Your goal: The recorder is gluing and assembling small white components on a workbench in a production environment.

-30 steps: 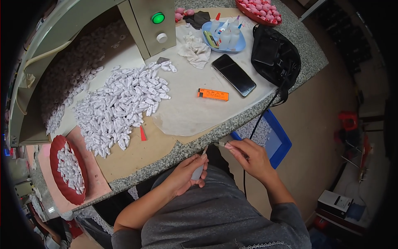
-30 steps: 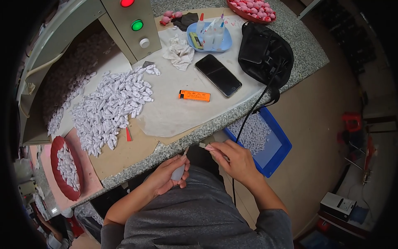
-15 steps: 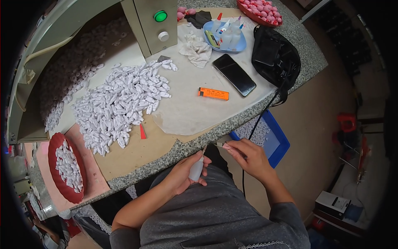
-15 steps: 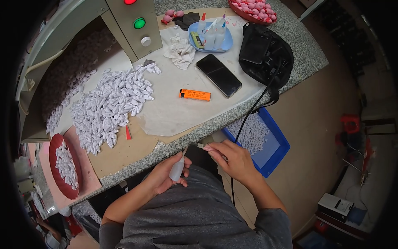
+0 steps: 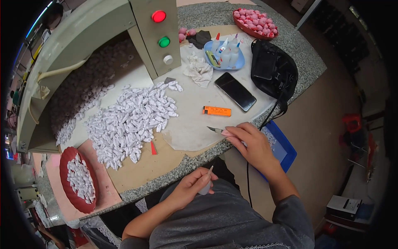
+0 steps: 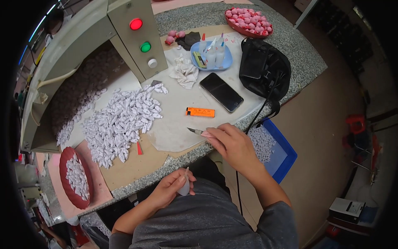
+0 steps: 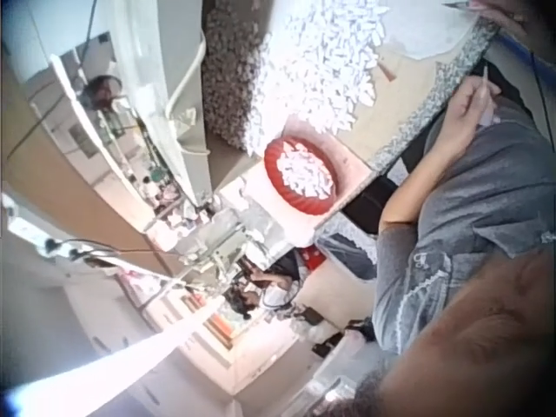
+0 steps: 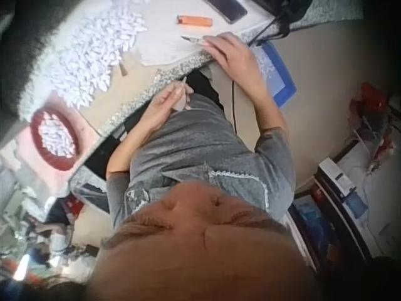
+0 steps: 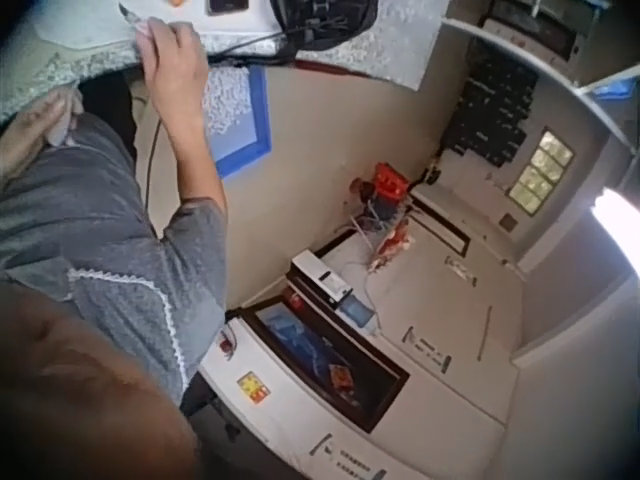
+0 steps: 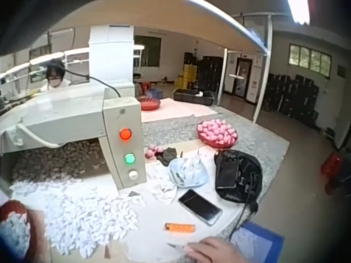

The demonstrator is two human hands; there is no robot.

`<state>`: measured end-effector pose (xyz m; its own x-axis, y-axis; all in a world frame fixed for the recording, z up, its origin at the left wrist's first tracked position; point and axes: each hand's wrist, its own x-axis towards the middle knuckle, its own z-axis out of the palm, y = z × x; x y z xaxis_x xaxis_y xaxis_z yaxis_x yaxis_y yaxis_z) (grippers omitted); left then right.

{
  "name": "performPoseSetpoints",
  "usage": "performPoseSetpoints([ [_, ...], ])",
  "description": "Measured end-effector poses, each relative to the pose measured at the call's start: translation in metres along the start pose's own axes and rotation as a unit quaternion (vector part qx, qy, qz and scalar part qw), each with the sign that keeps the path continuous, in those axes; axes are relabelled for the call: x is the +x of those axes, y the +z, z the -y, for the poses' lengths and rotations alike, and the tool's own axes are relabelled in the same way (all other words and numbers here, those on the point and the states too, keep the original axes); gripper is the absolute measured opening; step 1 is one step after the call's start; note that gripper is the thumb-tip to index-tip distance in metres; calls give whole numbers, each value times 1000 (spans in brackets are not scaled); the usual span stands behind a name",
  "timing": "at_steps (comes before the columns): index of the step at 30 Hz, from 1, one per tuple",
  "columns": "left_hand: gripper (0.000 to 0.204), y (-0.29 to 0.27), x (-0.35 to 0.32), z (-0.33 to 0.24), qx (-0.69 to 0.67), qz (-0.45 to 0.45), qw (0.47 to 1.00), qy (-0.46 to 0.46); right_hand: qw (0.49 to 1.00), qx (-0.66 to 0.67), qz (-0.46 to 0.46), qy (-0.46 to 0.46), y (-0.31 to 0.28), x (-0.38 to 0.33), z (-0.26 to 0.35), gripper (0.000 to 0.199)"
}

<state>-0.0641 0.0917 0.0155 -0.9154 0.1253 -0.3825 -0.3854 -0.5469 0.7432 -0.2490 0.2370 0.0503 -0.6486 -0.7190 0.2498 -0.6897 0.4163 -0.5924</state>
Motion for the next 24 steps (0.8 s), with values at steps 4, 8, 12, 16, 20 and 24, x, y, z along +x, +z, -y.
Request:
performPoseSetpoints([
  [4, 31, 4, -4, -42, 188, -28, 962, 198, 985, -83, -51, -139, 7, 22, -6, 29],
  [8, 30, -1, 19, -65, 243, -83, 918, 301, 936, 334, 113, -23, 21, 3, 17, 35],
  [12, 22, 15, 55, -74, 223, -39, 942, 249, 950, 299, 78, 27, 36, -6, 21, 36],
  [16, 21, -5, 106, -124, 506, -213, 774, 315, 873, 480, 14, 88, 40, -2, 1, 33],
  [20, 16, -46, 166, -149, 665, -273, 576, 388, 882, 460, 21, 99, 23, -2, -16, 32],
  [24, 16, -52, 195, -147, 722, -250, 545, 345, 895, 432, 13, 107, 20, -2, -20, 31],
])
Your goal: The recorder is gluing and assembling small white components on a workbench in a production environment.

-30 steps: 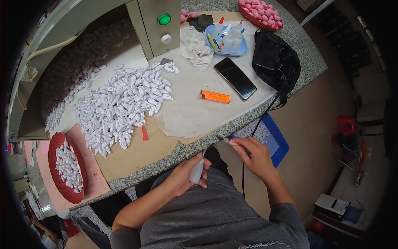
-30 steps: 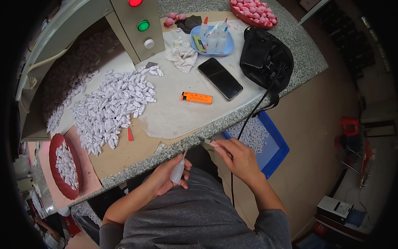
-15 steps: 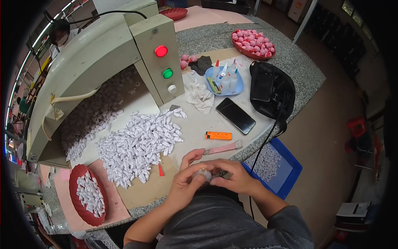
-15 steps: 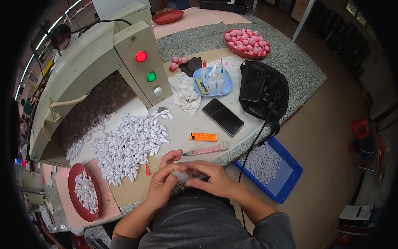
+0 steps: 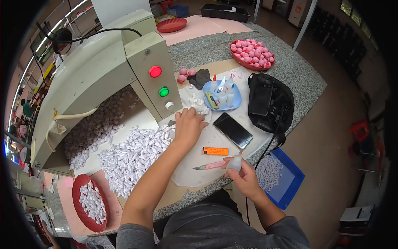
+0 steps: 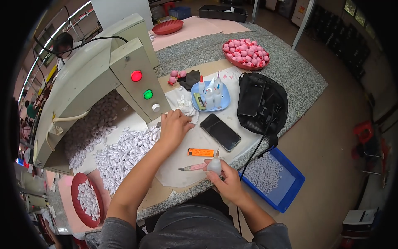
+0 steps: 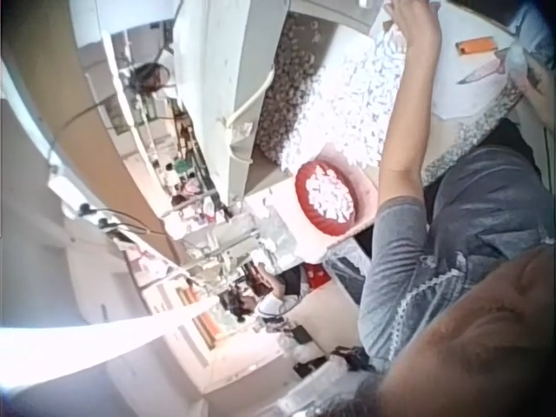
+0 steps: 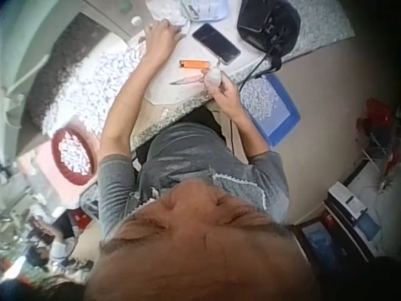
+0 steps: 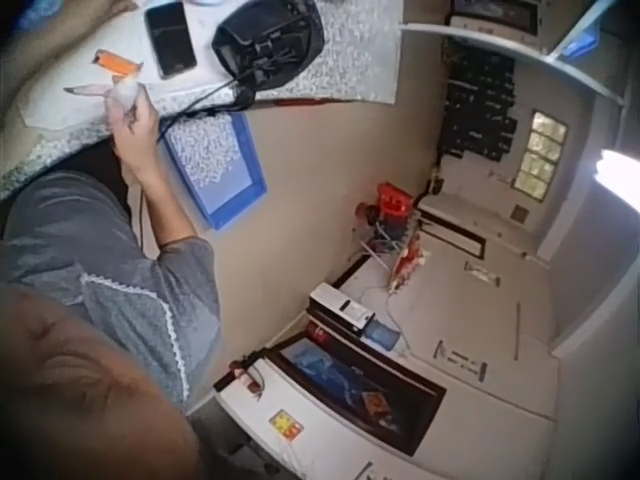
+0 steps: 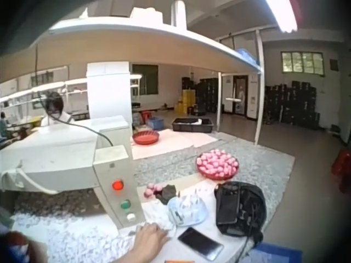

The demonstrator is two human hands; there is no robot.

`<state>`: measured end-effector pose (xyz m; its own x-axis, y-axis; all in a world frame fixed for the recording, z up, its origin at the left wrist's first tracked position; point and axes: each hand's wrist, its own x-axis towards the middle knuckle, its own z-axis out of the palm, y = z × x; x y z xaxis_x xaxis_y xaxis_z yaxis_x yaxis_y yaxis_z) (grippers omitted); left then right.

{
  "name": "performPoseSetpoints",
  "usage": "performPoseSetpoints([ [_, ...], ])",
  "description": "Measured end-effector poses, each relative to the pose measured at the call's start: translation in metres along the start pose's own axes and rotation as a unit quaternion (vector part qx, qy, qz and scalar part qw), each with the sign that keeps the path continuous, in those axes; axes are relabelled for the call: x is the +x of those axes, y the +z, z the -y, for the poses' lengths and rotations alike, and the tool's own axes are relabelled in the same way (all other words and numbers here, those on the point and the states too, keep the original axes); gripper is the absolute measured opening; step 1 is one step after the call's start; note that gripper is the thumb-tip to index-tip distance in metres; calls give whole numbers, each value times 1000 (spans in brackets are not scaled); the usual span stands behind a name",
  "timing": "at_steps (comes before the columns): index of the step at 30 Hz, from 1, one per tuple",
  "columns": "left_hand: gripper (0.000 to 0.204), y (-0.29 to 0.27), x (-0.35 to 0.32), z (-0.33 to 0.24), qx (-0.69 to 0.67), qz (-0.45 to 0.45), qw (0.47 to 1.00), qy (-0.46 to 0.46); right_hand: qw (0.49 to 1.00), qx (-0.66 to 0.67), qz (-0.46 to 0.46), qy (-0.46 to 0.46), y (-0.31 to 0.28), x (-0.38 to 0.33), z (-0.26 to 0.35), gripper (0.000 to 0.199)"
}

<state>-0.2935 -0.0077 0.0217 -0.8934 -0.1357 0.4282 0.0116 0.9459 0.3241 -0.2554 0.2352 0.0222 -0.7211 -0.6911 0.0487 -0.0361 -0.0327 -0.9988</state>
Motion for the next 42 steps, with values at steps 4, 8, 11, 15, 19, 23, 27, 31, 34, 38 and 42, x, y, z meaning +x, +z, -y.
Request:
performPoseSetpoints([
  [4, 15, -11, -2, -4, -31, -29, 998, -38, 998, -50, -19, 21, -4, 3, 3, 31],
  [8, 21, -38, -32, -8, -460, 29, 823, -331, 997, -65, -17, 29, 0, 19, 6, 31],
  [11, 23, -50, -56, -13, -696, 23, 631, -341, 995, -98, 7, 2, 9, 30, 11, 32],
  [15, 22, -66, -70, -23, -741, -4, 584, -332, 990, -129, 41, -45, 26, 38, 16, 32],
  [19, 19, -75, -83, -26, -729, 1, 601, -328, 985, -154, 70, -34, 40, 41, 31, 32],
  [23, 9, -79, -88, -27, -706, -24, 643, -296, 983, -155, 79, -63, 45, 39, 24, 31],
  [27, 5, -80, -91, -28, -704, -62, 658, -259, 986, -95, 134, -17, 48, 36, 22, 29],
  [31, 6, -82, -86, -36, -720, -75, 635, -270, 981, 34, 168, 87, 51, 33, 25, 31],
  [34, 6, -79, -81, -31, -731, -146, 609, -270, 973, 41, 197, 111, 44, 32, 24, 32],
  [38, 10, -85, -59, -15, -717, -222, 595, -288, 973, 50, 193, 118, 32, 16, 17, 32],
  [42, 22, -64, -43, -6, -641, -132, 691, -307, 986, 67, 110, 105, 23, 7, 16, 34],
])
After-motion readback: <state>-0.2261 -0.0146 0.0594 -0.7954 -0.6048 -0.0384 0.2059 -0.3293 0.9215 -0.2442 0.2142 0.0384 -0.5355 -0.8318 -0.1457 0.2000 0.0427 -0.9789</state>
